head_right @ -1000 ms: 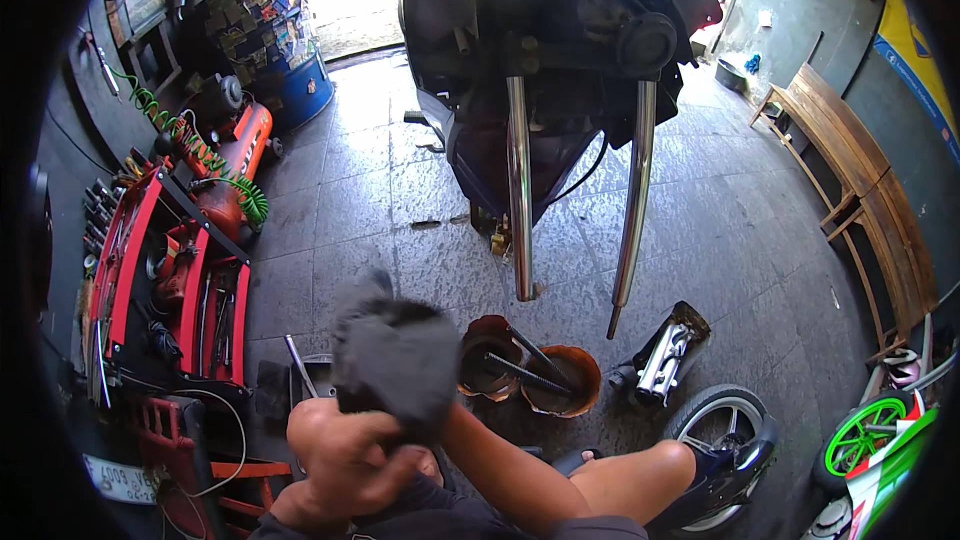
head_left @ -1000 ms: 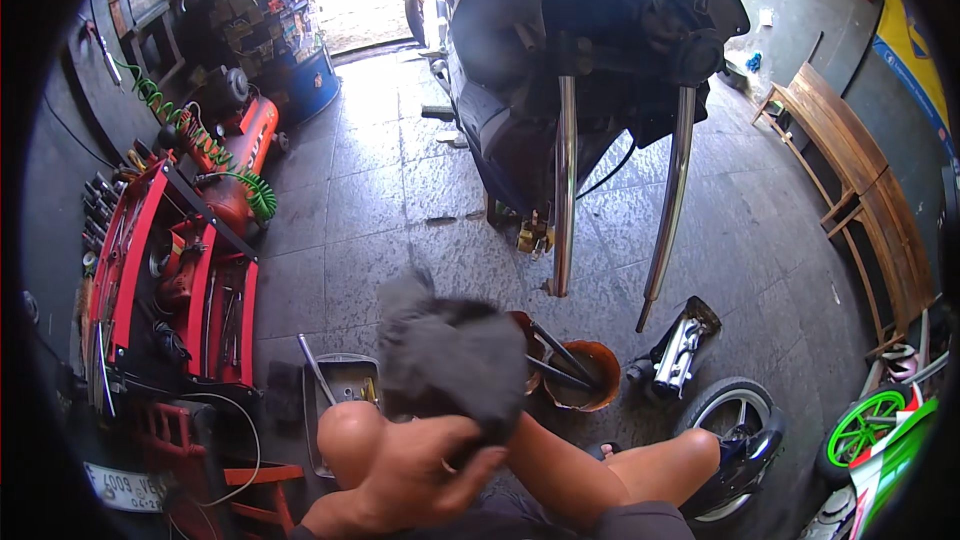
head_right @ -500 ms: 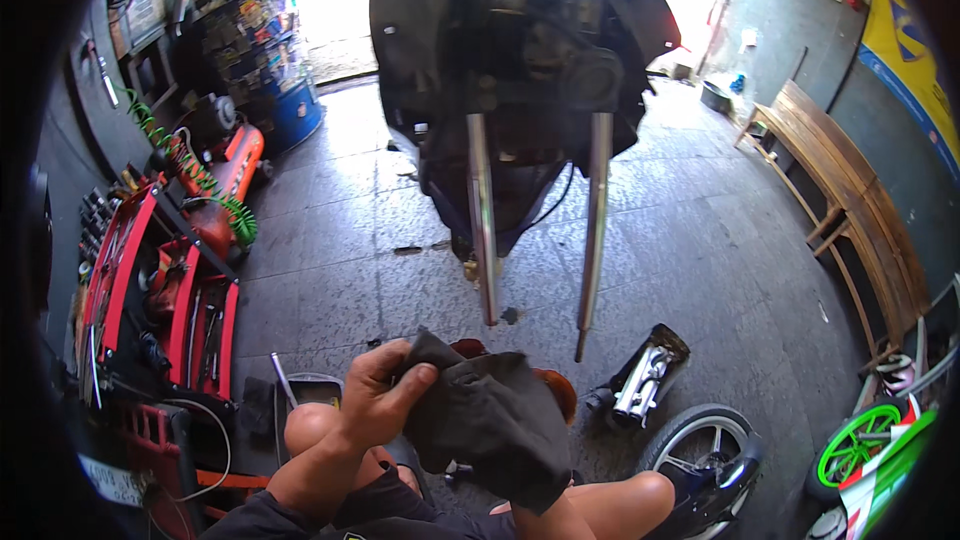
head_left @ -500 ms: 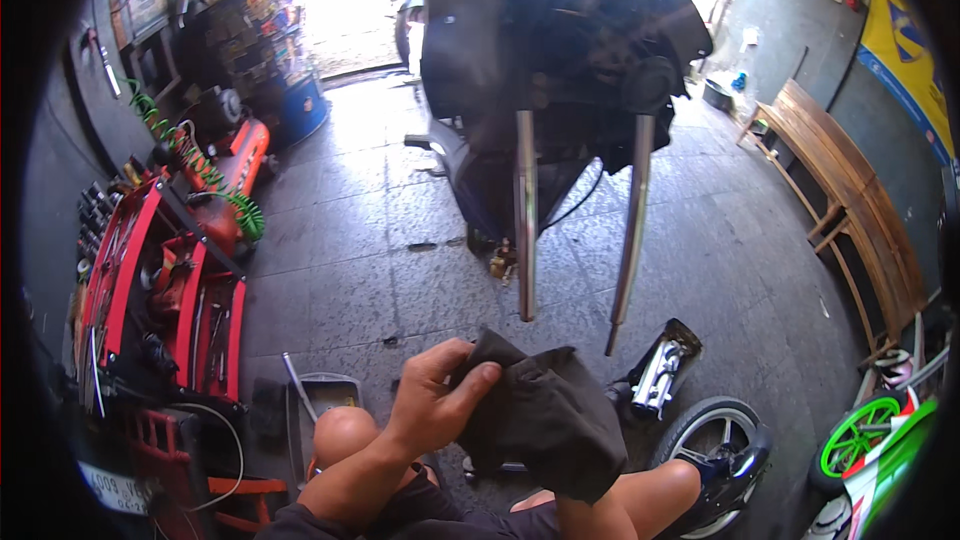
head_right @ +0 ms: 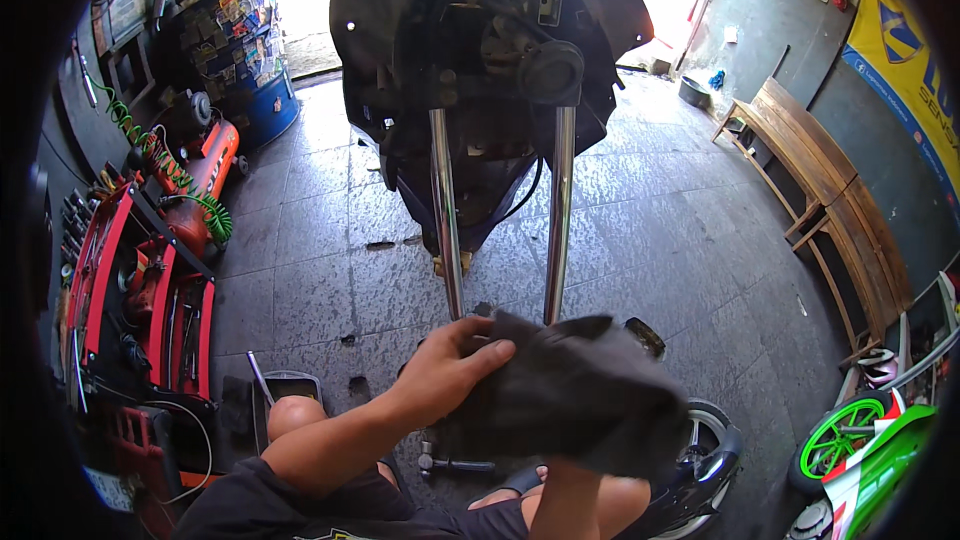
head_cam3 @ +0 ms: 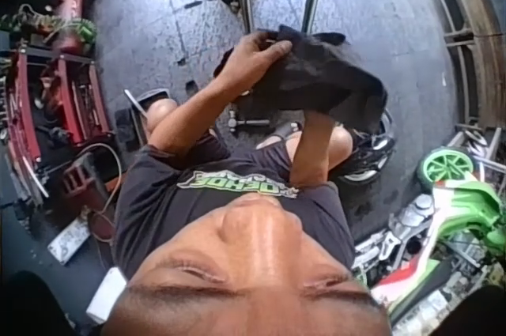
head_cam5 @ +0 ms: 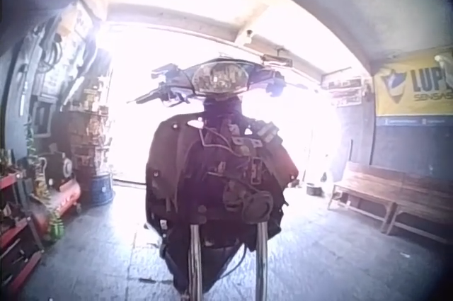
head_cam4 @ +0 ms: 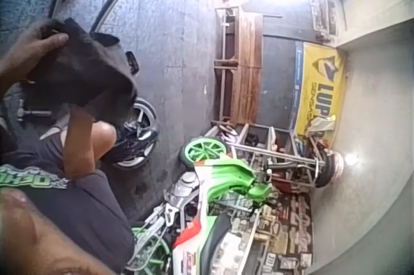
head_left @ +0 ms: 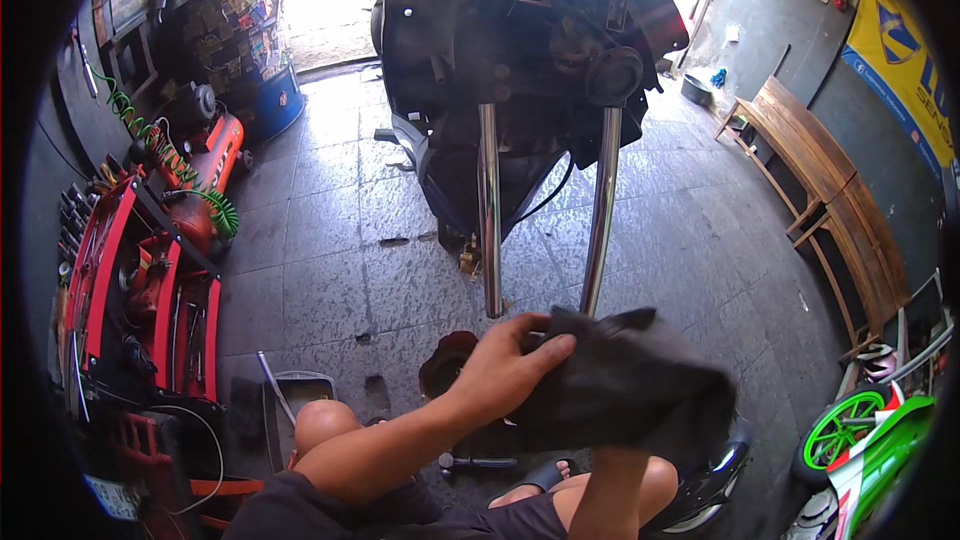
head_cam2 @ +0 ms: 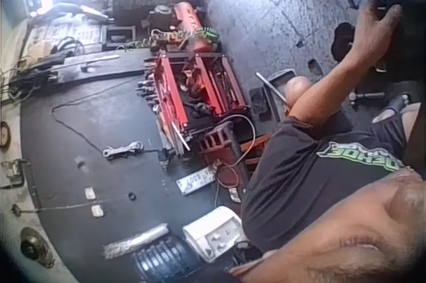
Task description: The recorder is shown disassembling and cleaning the front forks and wheel of a motorcycle.
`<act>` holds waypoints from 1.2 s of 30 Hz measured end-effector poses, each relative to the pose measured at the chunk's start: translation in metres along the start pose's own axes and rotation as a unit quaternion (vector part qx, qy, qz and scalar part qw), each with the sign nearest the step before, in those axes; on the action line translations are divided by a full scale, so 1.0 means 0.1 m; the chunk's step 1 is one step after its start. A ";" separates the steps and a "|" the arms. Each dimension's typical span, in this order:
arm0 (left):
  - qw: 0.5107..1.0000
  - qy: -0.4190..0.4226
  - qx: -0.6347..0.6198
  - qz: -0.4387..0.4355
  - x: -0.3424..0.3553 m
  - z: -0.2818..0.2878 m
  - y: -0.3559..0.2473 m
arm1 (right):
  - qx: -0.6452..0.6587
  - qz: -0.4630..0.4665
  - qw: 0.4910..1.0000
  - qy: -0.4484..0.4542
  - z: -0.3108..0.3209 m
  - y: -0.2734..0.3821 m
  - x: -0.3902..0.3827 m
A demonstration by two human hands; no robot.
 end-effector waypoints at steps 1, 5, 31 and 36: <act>0.991 0.014 -0.111 0.068 0.04 -0.09 0.01 | 0.255 -0.051 0.965 -0.038 0.28 0.31 0.37; 0.922 0.138 -0.338 0.129 0.42 -0.43 0.05 | 0.312 -0.018 0.949 0.028 0.24 0.36 1.53; 0.931 -0.066 -0.353 -0.064 1.02 0.02 0.06 | 0.485 0.007 0.851 0.201 -0.49 1.28 2.96; 0.939 -0.082 -0.334 -0.010 0.86 -0.02 0.10 | 0.273 0.027 0.958 0.082 -0.45 1.07 2.60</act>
Point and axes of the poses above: each hand's wrist, its own x-axis towards the middle knuckle, its own z-axis out of the back of the hand, y = z × x, the point moved 5 cm from there along x, towards the middle knuckle, and after that the axes turned 9 degrees about -x, right-handed, at the moved point
